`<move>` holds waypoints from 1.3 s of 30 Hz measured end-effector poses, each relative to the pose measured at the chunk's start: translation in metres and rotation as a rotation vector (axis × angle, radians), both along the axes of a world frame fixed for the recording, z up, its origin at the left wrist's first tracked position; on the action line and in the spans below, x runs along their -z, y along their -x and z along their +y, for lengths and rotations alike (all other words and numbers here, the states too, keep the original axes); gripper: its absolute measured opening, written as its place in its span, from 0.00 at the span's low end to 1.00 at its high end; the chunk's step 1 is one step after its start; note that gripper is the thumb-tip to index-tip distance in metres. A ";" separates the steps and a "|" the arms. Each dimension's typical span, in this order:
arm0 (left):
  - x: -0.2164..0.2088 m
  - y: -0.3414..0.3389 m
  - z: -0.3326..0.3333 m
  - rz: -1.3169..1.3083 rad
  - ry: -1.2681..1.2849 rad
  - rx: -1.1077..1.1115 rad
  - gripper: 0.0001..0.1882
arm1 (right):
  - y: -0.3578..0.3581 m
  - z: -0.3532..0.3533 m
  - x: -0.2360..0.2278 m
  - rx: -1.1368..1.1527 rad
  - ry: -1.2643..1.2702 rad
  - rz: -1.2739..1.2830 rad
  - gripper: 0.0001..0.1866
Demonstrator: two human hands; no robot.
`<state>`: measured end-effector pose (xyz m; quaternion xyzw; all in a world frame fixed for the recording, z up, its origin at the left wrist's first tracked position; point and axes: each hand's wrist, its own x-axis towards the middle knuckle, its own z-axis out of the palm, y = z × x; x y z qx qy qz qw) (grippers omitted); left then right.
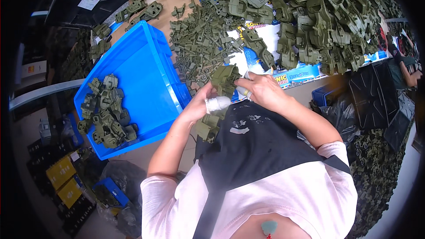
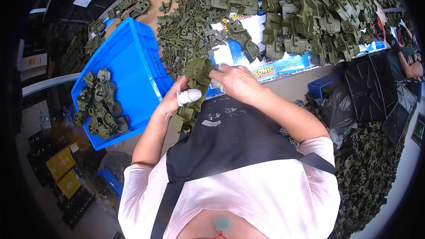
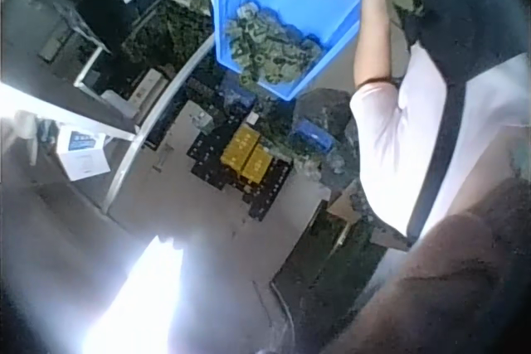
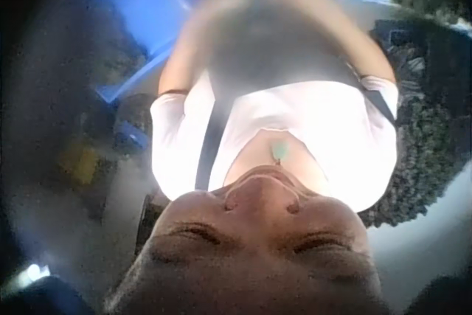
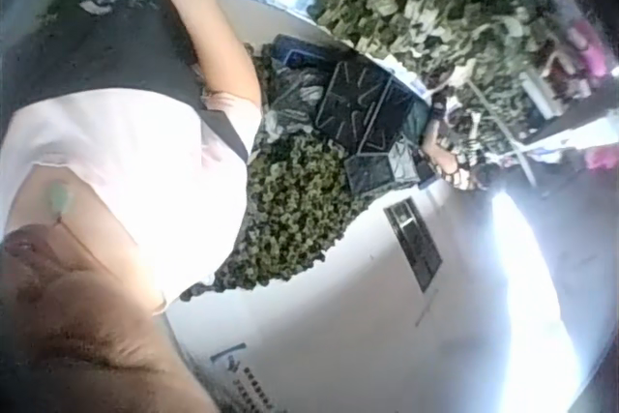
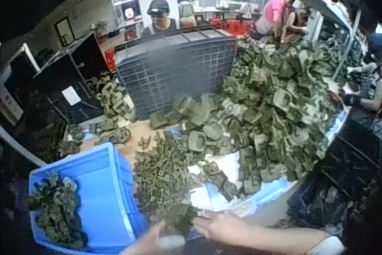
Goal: The person picks up small green plastic components from a large pile on a table and inserts them into a blue bin. They handle the items one by one, occasionally adjusting their grip or orientation before placing them into the container. The workspace is filled with similar parts, and other workers are visible in the background.
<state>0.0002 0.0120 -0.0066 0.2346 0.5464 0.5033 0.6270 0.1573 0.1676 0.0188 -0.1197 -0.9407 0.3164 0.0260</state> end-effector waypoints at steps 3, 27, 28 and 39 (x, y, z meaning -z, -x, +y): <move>0.002 0.000 -0.001 0.015 -0.016 0.013 0.32 | 0.003 0.002 -0.002 -0.037 -0.005 -0.002 0.15; -0.032 0.007 0.000 0.386 0.019 0.057 0.33 | 0.032 0.020 0.039 -0.140 0.320 0.335 0.10; -0.023 0.006 -0.003 0.408 -0.114 -0.056 0.35 | 0.035 0.024 0.041 -0.121 0.426 0.404 0.14; 0.041 0.003 -0.015 -0.523 0.156 -0.574 0.27 | -0.004 -0.007 0.177 0.245 0.128 0.109 0.11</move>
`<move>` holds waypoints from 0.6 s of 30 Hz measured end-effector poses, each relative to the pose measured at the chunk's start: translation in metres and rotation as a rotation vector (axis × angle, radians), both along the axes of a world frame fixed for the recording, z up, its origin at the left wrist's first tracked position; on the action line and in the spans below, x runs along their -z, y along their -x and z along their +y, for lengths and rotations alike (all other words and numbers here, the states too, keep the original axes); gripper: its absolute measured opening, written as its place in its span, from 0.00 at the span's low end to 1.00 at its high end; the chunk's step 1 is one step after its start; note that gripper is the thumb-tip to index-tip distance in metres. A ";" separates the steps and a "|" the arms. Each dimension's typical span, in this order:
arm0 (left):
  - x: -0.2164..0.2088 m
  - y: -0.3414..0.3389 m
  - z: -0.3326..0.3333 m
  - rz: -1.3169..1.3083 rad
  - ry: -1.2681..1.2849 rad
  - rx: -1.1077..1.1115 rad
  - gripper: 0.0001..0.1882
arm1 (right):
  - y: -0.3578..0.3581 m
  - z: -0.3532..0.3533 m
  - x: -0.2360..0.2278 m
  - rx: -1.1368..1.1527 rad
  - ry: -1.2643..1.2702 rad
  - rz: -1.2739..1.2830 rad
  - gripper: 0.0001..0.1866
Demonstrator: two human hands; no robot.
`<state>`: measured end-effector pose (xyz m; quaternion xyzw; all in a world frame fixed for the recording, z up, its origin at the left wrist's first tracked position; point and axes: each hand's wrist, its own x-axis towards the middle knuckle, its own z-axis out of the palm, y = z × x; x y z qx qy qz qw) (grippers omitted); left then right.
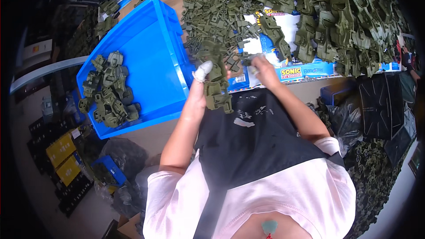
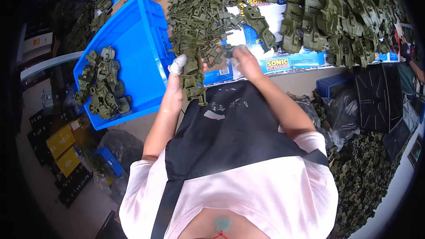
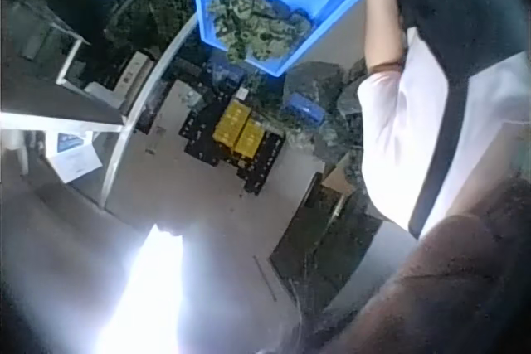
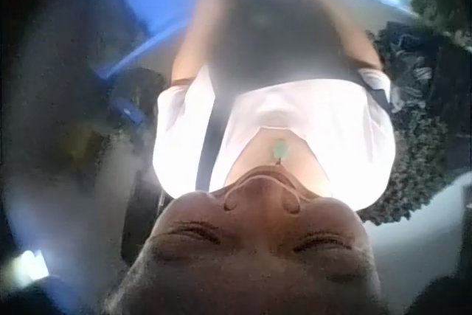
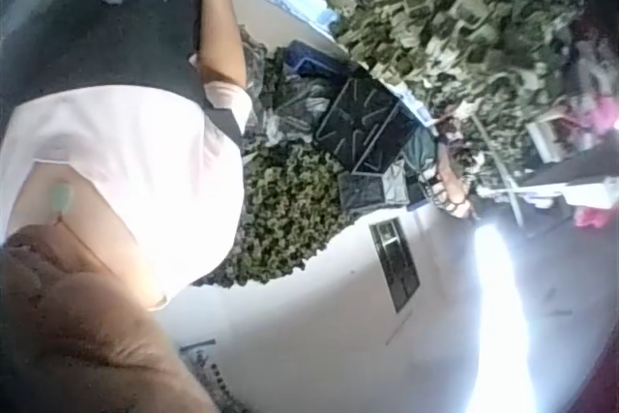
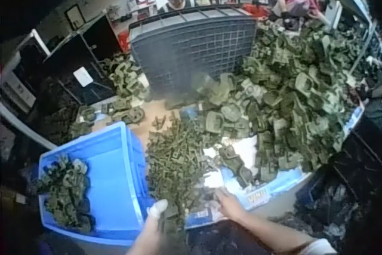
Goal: The person picks up small green plastic components from a large pile on a table and inserts them into a blue bin. They handle the items one by one, occasionally adjusting their grip or orientation before placing them into the container. The workspace is filled with similar parts, and other workers are visible in the background.
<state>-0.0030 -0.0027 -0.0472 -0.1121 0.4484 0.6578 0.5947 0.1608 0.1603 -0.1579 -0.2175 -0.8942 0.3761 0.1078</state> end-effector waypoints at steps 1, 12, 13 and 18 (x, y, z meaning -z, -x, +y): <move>0.000 -0.004 -0.001 -0.068 -0.012 -0.022 0.27 | -0.002 0.004 -0.025 0.057 0.193 -0.033 0.11; 0.011 -0.029 0.023 -0.070 -0.013 0.170 0.20 | -0.013 -0.019 -0.167 -0.569 0.201 -0.183 0.13; 0.011 -0.030 0.025 -0.109 -0.051 0.149 0.16 | -0.011 -0.022 -0.169 -0.582 0.149 -0.204 0.13; 0.020 -0.034 0.024 -0.128 -0.101 0.147 0.15 | -0.008 -0.020 -0.167 -0.635 0.196 -0.220 0.15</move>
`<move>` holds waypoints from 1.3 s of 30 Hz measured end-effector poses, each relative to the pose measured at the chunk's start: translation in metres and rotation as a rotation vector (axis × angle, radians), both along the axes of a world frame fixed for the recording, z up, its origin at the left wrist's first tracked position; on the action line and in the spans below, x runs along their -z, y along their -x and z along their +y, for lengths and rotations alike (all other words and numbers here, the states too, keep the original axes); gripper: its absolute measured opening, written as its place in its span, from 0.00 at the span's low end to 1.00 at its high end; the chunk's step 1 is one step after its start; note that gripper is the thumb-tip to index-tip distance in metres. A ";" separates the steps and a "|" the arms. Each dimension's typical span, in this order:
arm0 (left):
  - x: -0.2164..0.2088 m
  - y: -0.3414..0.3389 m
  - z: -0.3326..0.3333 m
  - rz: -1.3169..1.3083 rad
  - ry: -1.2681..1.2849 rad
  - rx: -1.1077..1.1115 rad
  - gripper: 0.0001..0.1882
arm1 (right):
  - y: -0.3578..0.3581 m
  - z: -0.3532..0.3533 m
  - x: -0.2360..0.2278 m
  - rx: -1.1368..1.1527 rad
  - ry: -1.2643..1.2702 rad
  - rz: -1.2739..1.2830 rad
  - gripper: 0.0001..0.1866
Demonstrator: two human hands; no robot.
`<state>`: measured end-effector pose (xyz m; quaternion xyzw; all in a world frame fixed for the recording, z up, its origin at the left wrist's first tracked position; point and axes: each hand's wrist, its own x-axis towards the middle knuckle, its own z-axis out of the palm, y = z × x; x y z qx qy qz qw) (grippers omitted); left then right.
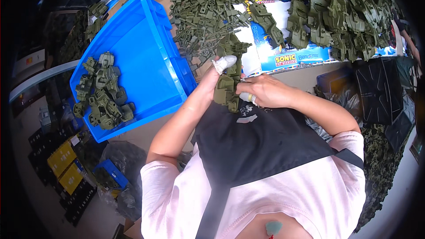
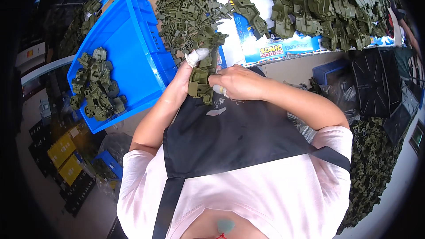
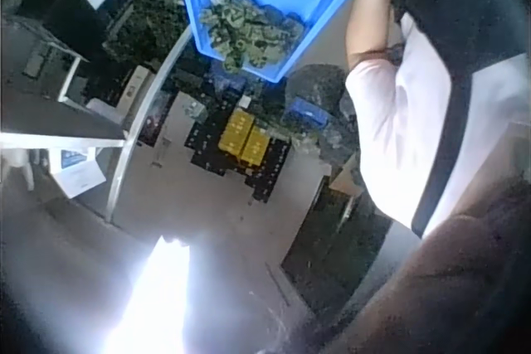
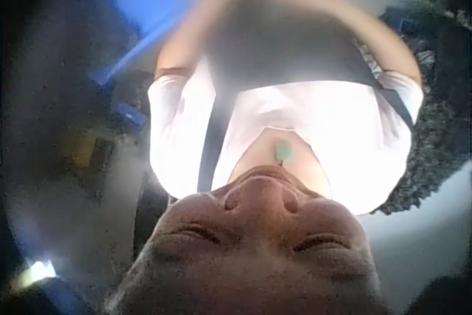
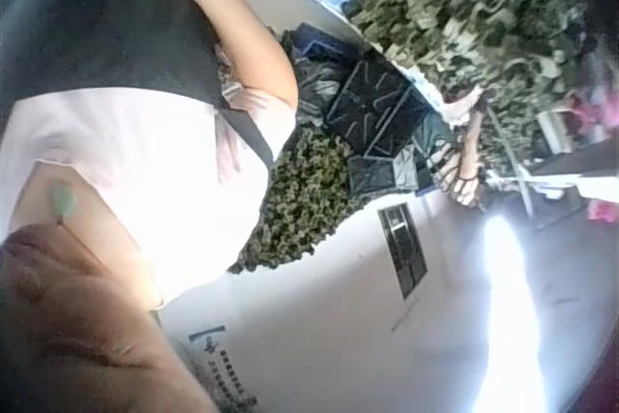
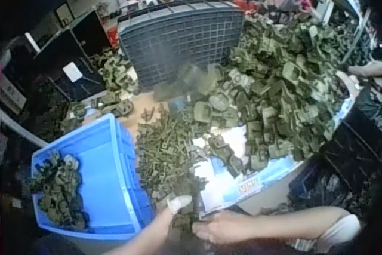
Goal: The person picks up small green plastic components from a large pile on a table and inserts them into a blue bin. They handle the items one by one, occasionally adjusting their grip or orientation before placing them into the container. The workspace is filled with similar parts, and other workers are visible in the background.
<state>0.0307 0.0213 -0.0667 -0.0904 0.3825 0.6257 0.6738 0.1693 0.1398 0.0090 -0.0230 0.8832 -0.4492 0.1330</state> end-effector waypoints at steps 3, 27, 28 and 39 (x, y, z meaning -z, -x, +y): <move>-0.003 -0.005 -0.004 -0.032 0.017 -0.028 0.14 | -0.005 -0.001 0.015 -0.006 0.047 0.054 0.18; -0.004 0.024 0.009 0.477 -0.099 -0.246 0.31 | -0.012 0.056 0.058 0.896 0.165 0.175 0.35; -0.005 0.019 0.014 0.513 -0.100 -0.228 0.32 | -0.008 0.039 0.053 0.856 0.359 0.174 0.35; -0.022 -0.007 0.019 0.721 -0.113 -0.354 0.43 | 0.000 -0.009 0.019 0.695 0.071 0.147 0.40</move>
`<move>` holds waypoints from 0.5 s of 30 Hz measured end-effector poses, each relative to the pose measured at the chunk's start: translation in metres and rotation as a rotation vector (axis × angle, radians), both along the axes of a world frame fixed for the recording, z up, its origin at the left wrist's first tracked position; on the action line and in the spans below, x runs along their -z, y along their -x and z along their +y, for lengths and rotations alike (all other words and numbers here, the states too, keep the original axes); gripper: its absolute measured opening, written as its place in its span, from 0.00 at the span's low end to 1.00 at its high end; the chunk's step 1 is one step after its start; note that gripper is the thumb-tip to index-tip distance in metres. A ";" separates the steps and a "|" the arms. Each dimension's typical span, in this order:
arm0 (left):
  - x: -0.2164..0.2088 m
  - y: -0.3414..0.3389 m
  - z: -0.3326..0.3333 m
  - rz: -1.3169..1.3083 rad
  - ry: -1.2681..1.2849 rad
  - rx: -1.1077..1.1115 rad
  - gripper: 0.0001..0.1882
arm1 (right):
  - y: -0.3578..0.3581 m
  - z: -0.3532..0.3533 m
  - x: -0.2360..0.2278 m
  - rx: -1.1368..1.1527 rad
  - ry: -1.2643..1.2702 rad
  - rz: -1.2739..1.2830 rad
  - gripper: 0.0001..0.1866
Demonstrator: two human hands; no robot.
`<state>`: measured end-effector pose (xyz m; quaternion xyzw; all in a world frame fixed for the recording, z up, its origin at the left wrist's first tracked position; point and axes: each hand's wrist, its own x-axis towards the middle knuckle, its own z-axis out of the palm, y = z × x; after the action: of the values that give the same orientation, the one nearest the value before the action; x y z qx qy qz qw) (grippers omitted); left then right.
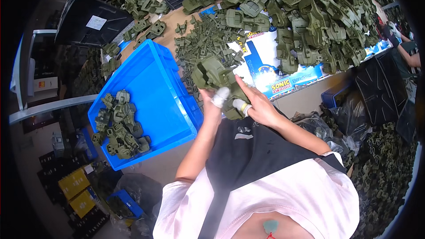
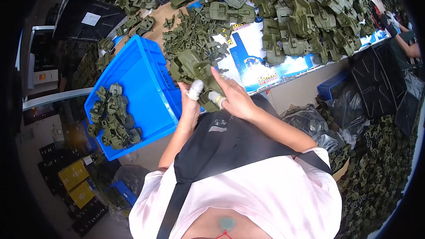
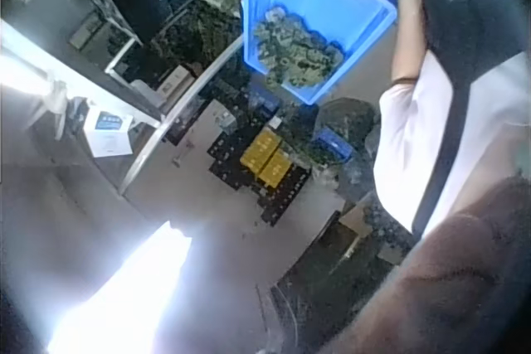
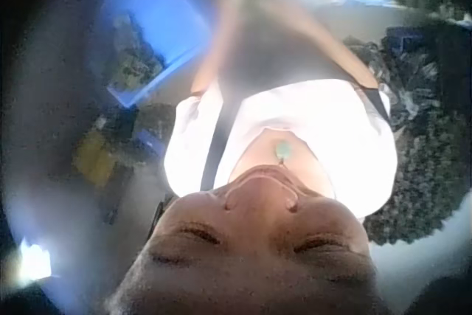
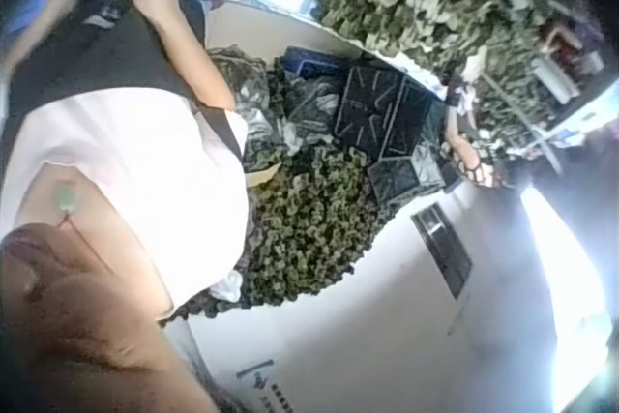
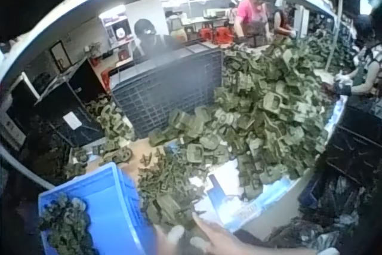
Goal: The person picks up small green plastic components from a large pile on a table and inserts them into a blue bin. They handle the items one by one, occasionally adjusting their grip or orientation before placing them into the container. The workspace is filled with similar parts, and other workers are visible in the background.
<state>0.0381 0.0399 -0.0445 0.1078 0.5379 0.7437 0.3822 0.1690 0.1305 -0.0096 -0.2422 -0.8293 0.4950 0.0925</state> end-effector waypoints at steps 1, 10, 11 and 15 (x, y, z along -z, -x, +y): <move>-0.007 0.002 -0.001 -0.076 -0.033 0.017 0.43 | -0.001 -0.002 -0.002 -0.013 0.013 0.053 0.40; -0.014 -0.004 -0.011 -0.073 0.109 -0.044 0.26 | -0.004 -0.010 -0.017 -0.146 -0.118 -0.099 0.42; -0.012 -0.002 -0.014 -0.028 0.109 -0.031 0.25 | -0.004 -0.010 -0.017 -0.174 -0.111 -0.126 0.42; -0.018 0.002 -0.010 0.012 -0.091 -0.106 0.21 | -0.005 -0.003 0.019 -0.055 0.409 0.286 0.39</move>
<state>0.0361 0.0295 -0.0265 0.1009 0.5108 0.7859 0.3336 0.1743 0.1273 -0.0282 -0.1605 -0.6966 0.6842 0.1445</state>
